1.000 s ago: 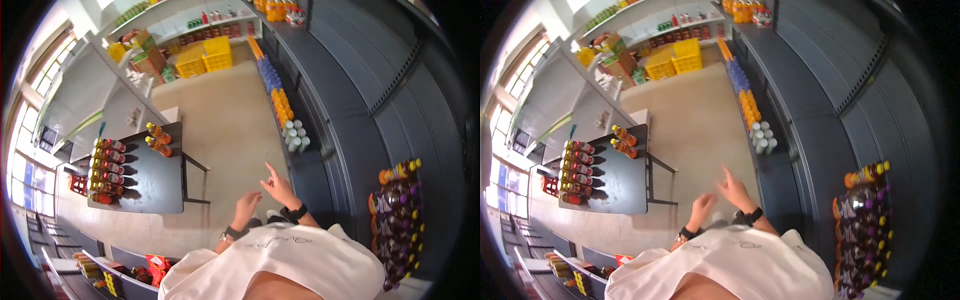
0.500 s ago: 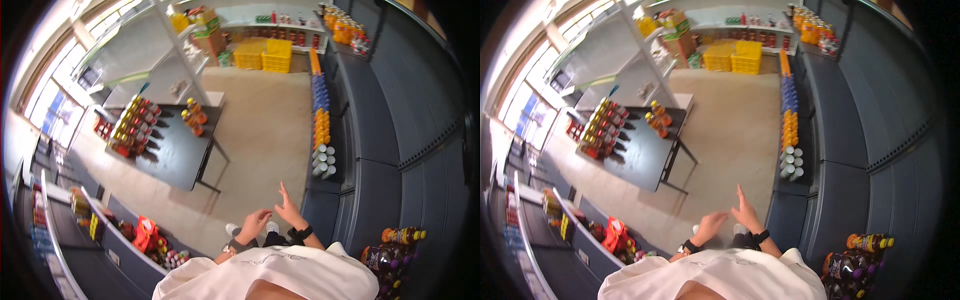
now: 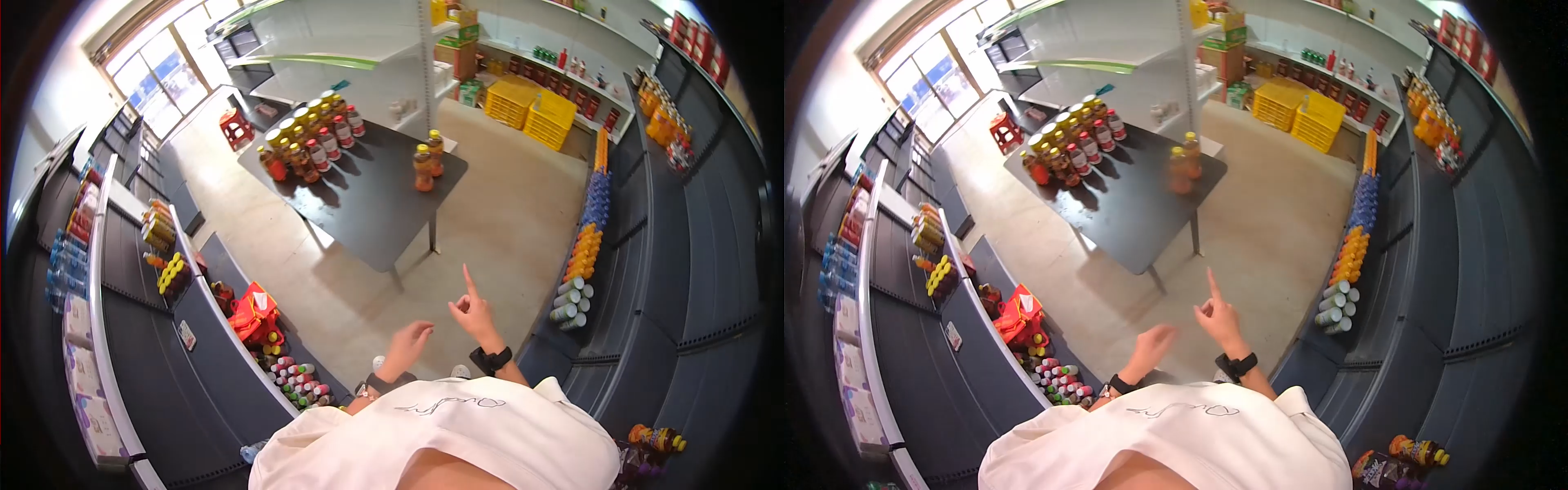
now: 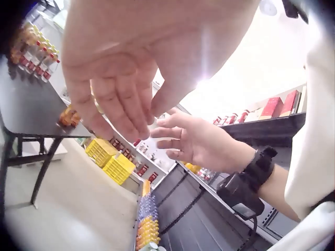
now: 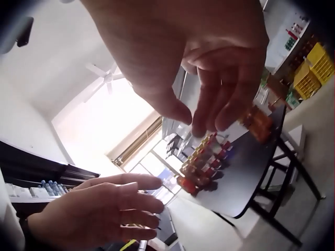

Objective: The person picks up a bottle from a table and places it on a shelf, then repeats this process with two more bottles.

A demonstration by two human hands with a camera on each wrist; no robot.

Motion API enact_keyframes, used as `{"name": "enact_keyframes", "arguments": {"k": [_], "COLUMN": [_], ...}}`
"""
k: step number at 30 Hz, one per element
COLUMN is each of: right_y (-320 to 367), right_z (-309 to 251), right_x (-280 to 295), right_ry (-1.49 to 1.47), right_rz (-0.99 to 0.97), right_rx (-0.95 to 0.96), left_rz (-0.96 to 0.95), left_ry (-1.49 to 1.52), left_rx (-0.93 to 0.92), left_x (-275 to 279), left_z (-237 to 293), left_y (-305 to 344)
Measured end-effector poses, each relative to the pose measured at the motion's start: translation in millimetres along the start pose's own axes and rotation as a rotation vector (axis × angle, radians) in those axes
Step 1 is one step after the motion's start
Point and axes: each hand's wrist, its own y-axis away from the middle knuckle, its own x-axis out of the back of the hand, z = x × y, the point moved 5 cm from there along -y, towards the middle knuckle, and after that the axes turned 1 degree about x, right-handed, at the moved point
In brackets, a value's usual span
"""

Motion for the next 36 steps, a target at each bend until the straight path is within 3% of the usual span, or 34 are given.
{"name": "enact_keyframes", "arguments": {"k": [3, 8, 15, 21, 26, 28, 30, 33, 36], "right_y": [-16, -46, -73, -83, -108, -124, -140, -166, -205], "right_z": [-36, -87, -146, -150, -162, -161, -163, -160, -167], "right_x": [-60, -148, -220, -270, -287, -298, -309, -330, -357], "right_ry": [0.039, -0.064, -0.075, -0.013, -0.048, -0.023, 0.001, 0.16, 0.107], "right_rz": [-0.006, -0.128, -0.174, -0.284, -0.284, -0.264, -0.24, -0.279, -0.308], "right_rx": [0.011, 0.187, 0.305, 0.212, 0.232, 0.295, 0.356, 0.278, 0.338], "left_rz": [0.109, 0.263, 0.414, 0.476, 0.532, 0.454, 0.458, 0.48, 0.516], "left_ry": [-0.01, -0.005, -0.007, 0.02, -0.013, -0.039, -0.025, 0.027, 0.008], "left_rx": [0.085, 0.118, 0.174, 0.25, 0.267, 0.266, 0.281, 0.305, 0.296], "left_x": [52, 141, 233, 271, 285, 291, 306, 332, 367], "left_z": [-42, -68, -119, -144, -161, -158, -159, -165, -183], "left_y": [4, 27, 65, 76, 65, 59, 51, 33, 1]}}
